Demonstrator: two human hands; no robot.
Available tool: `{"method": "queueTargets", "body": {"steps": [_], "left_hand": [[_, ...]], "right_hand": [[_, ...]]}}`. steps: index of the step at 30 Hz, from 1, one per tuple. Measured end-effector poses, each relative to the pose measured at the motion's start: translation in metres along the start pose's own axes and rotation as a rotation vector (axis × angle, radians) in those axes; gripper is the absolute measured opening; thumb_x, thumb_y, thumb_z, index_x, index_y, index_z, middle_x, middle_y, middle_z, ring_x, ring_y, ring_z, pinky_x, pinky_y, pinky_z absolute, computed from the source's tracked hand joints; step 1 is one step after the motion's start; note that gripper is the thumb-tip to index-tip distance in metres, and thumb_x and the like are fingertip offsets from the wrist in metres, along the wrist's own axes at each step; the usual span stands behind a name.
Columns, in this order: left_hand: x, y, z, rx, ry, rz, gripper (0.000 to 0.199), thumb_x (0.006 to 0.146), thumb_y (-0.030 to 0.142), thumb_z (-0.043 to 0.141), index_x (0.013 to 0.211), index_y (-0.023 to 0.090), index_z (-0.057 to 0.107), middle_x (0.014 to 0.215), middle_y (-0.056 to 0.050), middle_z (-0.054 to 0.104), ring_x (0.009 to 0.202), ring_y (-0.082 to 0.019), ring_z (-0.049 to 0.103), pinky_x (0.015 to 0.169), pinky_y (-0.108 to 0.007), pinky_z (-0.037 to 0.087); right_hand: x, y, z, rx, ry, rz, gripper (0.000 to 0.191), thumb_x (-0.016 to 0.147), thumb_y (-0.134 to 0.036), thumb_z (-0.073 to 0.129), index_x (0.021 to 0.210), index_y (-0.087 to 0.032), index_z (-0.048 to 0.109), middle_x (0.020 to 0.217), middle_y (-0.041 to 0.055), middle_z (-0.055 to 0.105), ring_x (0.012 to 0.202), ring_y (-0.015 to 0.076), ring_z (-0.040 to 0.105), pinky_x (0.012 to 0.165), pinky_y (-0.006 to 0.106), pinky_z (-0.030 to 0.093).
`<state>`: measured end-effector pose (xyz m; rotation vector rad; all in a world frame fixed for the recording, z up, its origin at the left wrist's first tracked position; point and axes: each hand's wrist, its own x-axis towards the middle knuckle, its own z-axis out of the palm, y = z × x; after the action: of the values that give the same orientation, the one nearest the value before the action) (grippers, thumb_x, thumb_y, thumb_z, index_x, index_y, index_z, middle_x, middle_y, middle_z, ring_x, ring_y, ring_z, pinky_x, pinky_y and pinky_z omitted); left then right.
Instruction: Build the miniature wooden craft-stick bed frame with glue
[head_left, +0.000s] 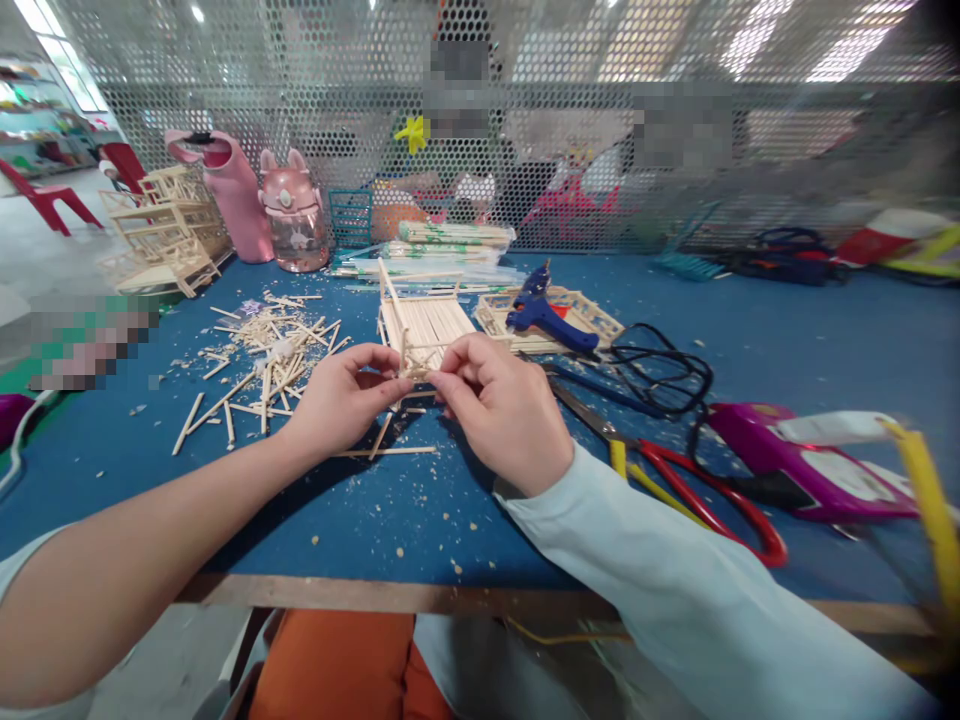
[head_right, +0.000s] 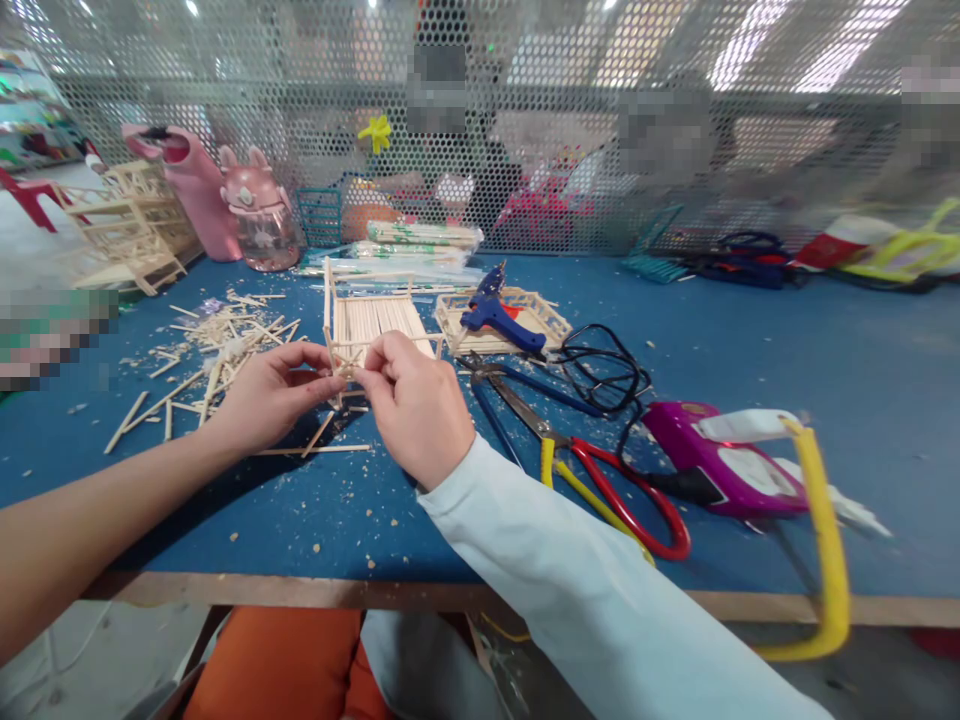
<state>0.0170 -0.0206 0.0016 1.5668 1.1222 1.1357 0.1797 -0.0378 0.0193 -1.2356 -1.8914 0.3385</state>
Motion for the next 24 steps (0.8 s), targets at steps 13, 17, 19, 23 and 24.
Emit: {"method": "queueTargets", "body": {"steps": [13,17,19,23,24], "left_hand": [[0.0002,0.0007,0.0001,-0.016,0.003,-0.011,0.015,0.067,0.024,0.067,0.076,0.018,0.058,0.073,0.000,0.062,0.061,-0.010,0.056,0.061,-0.025,0.046],[-0.0001,0.0012,-0.0003,0.014,0.011,-0.006,0.016,0.066,0.024,0.068,0.075,0.017,0.057,0.073,0.000,0.060,0.059,-0.009,0.054,0.060,-0.025,0.045],[-0.0003,0.0016,-0.0007,0.036,0.014,-0.009,0.016,0.066,0.025,0.068,0.075,0.018,0.056,0.073,0.000,0.060,0.059,-0.009,0.054,0.060,-0.025,0.045],[-0.0004,0.0003,-0.0015,0.041,0.003,0.006,0.017,0.066,0.027,0.067,0.077,0.018,0.057,0.075,0.000,0.060,0.061,-0.010,0.054,0.061,-0.026,0.045],[-0.0003,-0.0002,-0.0016,0.041,0.000,0.011,0.017,0.066,0.027,0.067,0.077,0.018,0.057,0.075,0.000,0.060,0.060,-0.010,0.054,0.061,-0.026,0.045]], "right_hand": [[-0.0008,-0.0032,-0.0022,-0.027,0.047,-0.023,0.007,0.077,-0.016,0.053,0.071,-0.018,0.050,0.052,-0.0067,0.047,0.047,0.0069,0.040,0.054,0.022,0.033],[-0.0023,-0.0059,-0.0040,0.048,0.125,-0.042,0.009,0.075,-0.014,0.052,0.069,-0.019,0.048,0.050,-0.0084,0.044,0.041,0.0052,0.034,0.048,0.021,0.031],[-0.0030,-0.0064,-0.0043,0.066,0.132,-0.042,0.009,0.074,-0.014,0.052,0.069,-0.019,0.047,0.049,-0.0087,0.043,0.041,0.0050,0.033,0.047,0.021,0.030],[-0.0033,-0.0050,-0.0033,0.077,0.098,-0.049,0.008,0.074,-0.015,0.053,0.069,-0.019,0.048,0.050,-0.0083,0.044,0.042,0.0052,0.035,0.047,0.021,0.031],[-0.0031,-0.0044,-0.0029,0.077,0.093,-0.050,0.008,0.074,-0.015,0.053,0.069,-0.019,0.048,0.050,-0.0082,0.044,0.042,0.0052,0.036,0.047,0.021,0.031]]}}
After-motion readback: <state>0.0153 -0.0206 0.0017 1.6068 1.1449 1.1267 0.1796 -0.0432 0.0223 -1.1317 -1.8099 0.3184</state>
